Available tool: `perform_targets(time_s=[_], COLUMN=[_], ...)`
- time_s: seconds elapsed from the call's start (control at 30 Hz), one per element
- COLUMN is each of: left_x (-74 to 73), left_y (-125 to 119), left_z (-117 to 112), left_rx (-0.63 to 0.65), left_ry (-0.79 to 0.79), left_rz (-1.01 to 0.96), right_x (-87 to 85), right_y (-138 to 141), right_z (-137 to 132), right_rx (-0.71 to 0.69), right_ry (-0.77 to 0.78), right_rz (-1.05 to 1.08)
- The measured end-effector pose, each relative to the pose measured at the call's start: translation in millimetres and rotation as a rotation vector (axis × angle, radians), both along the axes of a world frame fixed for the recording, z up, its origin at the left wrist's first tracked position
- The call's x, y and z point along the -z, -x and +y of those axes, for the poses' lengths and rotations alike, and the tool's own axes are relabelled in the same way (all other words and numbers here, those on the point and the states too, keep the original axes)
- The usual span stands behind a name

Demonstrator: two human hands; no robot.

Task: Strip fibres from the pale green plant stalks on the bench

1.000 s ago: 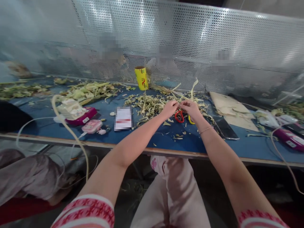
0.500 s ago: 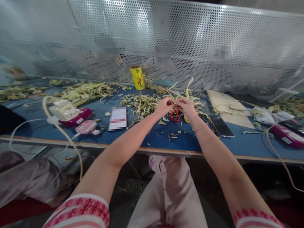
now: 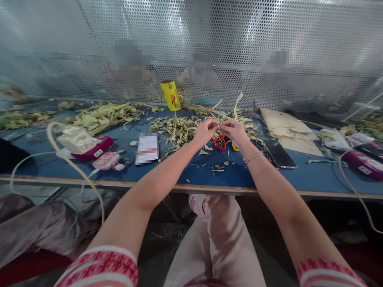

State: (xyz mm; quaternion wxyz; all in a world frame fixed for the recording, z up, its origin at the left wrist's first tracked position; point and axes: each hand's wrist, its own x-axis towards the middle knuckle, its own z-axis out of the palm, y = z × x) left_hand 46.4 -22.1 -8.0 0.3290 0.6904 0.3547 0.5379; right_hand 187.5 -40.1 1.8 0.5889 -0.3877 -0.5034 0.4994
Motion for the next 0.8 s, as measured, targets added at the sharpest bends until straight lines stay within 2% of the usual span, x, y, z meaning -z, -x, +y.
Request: perform_targets(time_s=[0.3, 0.67, 0.8], left_x=[1.6, 1.2, 2.2], left_y=[-3.1, -4.7, -5.1], left_z=[-4.5, -7.6, -6.9], left_rx=[0.063, 0.029, 0.065], left_ry=[0.051, 0.041, 0.065], left_rz=[-0.153, -0.165, -0.212], right_x=[1.4, 1.8, 1.8], right_y=[-1.0, 0.2, -0.7], right_z=[2.0, 5.2, 5.8], right_rx=[-0.008, -0.034, -0.051], right_ry=[-0.017, -0.003, -0.019], right_rz=[0.068, 0.141, 0.144])
